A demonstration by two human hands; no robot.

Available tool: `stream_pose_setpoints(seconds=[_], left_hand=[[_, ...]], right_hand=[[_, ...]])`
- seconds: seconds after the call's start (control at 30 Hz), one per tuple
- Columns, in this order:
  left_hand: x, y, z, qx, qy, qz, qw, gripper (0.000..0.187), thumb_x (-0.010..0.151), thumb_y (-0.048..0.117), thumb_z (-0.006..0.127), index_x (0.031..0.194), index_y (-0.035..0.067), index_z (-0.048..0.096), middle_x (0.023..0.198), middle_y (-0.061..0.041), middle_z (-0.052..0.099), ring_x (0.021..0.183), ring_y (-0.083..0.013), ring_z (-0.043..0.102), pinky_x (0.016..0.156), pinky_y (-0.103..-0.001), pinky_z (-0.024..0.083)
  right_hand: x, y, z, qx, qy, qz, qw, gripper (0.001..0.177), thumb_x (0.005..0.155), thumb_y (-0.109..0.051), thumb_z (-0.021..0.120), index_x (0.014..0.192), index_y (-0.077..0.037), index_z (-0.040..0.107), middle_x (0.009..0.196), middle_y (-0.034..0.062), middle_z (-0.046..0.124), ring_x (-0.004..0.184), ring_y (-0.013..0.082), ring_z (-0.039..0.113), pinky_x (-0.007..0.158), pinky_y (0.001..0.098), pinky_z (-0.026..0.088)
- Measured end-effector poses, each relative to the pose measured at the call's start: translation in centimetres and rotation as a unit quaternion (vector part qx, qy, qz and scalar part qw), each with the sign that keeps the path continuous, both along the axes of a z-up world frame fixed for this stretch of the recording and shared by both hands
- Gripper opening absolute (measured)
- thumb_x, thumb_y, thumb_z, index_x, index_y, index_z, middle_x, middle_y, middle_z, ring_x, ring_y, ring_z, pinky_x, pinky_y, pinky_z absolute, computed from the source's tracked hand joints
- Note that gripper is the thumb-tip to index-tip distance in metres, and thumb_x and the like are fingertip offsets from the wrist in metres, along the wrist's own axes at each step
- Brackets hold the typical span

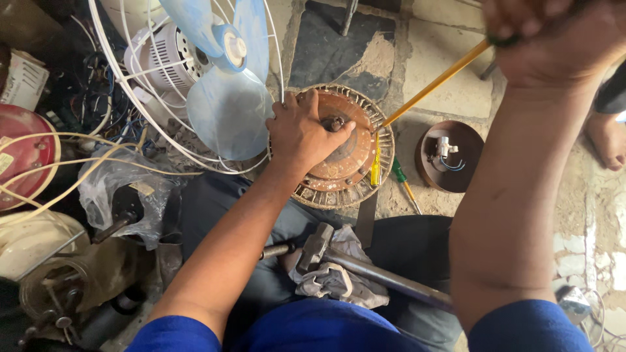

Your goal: The person uses a screwdriver to loosen and remove a screw from the center of a fan motor rotor. They then remove the screw and a small white plastic component from the rotor, placing them on a nearby metal plate. Finally, they wipe the rotor with a cloth.

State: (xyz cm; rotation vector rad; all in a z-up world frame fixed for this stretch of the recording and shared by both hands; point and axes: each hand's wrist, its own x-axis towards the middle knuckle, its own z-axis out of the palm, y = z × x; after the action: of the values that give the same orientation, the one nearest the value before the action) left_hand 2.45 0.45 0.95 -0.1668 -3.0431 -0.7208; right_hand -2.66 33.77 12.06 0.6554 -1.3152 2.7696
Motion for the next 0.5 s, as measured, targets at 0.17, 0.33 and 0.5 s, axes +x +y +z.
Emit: stream_pose_setpoints(seconds=[0.17, 0.33, 0.5], left_hand=[[0.3, 0.1, -0.4, 0.011, 0.07, 0.007, 0.997, 0.094, 0.072, 0.072, 0.077, 0.137, 0.006, 0.06, 0.129, -0.027, 0.055, 0.112, -0.0453, 0.055, 0.083, -0.061, 0.049], [0.2, 0.2, -0.5, 0.005, 0.044, 0.014, 0.999, 0.093, 0.072, 0.071, 0.076, 0.138, 0.008, 0.059, 0.125, -0.024, 0.056, 0.112, -0.0441, 0.056, 0.084, -0.061, 0.049], [1.0, 0.1, -1.9, 0.029, 0.165, -0.016, 0.986, 0.088, 0.072, 0.069, 0.08, 0.13, 0.004, 0.061, 0.119, -0.021, 0.059, 0.11, -0.0398, 0.056, 0.083, -0.063, 0.048]], right_hand=[[-0.8, 1.7, -3.9, -0.043, 0.019, -0.224, 0.974, 0.048, 0.121, -0.03, 0.037, 0.079, -0.005, 0.037, 0.072, 0.0057, 0.031, 0.06, 0.0198, 0.028, 0.058, 0.0347, 0.023], [-2.5, 2.3, -4.6, 0.036, 0.092, -0.423, 0.901, 0.032, 0.117, -0.019, 0.047, 0.091, 0.0, 0.048, 0.067, 0.0118, 0.039, 0.055, 0.022, 0.036, 0.052, 0.0363, 0.032], [-0.5, 2.7, -4.4, 0.088, 0.131, -0.421, 0.893, 0.037, 0.119, -0.025, 0.041, 0.09, -0.002, 0.048, 0.066, 0.0117, 0.04, 0.055, 0.0225, 0.041, 0.053, 0.0343, 0.035]])
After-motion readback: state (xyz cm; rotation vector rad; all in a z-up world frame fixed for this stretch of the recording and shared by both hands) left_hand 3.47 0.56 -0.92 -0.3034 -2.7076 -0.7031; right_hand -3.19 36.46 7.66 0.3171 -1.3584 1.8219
